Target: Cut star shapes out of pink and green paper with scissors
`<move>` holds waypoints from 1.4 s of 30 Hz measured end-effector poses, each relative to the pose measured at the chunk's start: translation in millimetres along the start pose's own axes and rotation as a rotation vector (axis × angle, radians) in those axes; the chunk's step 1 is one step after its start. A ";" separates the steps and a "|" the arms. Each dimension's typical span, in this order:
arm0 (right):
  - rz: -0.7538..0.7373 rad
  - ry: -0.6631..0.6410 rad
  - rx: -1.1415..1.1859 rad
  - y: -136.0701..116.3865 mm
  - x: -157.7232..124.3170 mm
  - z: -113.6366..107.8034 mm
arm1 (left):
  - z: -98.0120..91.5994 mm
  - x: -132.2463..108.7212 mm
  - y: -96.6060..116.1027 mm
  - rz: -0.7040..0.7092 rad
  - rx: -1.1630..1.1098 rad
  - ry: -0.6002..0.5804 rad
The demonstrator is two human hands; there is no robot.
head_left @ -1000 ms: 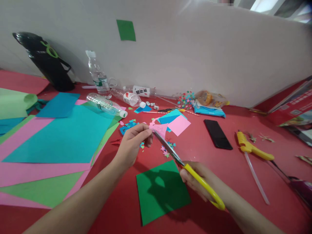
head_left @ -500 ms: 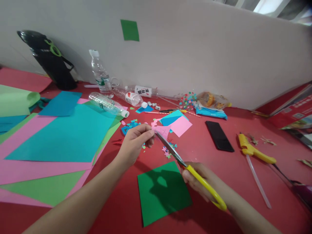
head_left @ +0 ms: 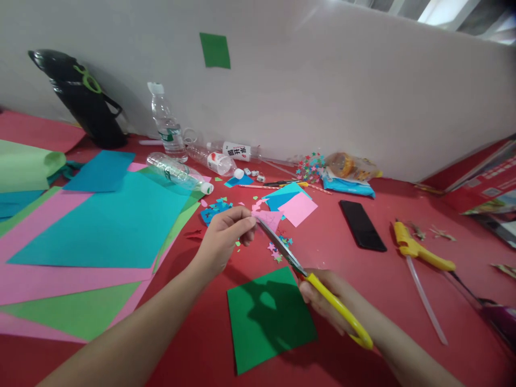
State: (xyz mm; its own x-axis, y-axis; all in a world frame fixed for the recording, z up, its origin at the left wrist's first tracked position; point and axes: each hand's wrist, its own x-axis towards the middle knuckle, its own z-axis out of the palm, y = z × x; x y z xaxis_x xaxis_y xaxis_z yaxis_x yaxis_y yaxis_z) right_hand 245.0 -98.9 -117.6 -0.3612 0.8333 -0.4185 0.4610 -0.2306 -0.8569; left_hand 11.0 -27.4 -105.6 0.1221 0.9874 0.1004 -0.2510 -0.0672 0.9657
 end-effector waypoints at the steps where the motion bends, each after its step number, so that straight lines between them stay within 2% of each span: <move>1: 0.001 -0.009 0.011 1.8 0.8 0.1 | 0.5 -0.1 -0.3 0.000 -0.006 -0.003; 8: -0.013 -0.023 0.112 2.8 3.6 1.6 | 4.3 -3.8 5.2 0.057 0.000 -0.002; 13: 0.003 -0.073 0.162 3.6 6.3 -2.7 | 0.7 -1.0 2.2 0.095 0.027 0.083; 24: -0.024 -0.056 0.081 2.5 2.7 -4.2 | 4.4 -2.6 8.3 -0.084 -0.121 0.056; 32: -0.023 -0.056 0.110 7.3 2.6 -3.8 | 2.9 -2.5 9.9 -0.092 -0.124 0.054; 42: -0.005 -0.052 0.101 -2.1 0.1 -3.9 | 5.4 -2.2 9.1 -0.125 -0.156 0.051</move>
State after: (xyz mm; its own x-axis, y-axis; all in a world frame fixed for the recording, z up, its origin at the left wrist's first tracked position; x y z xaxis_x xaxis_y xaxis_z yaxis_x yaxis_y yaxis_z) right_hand 247.2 -96.4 -114.7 -0.4059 0.8078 -0.4273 0.3760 -0.2785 -0.8838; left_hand 13.6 -31.0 -95.7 0.1139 0.9929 -0.0343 -0.3827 0.0757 0.9208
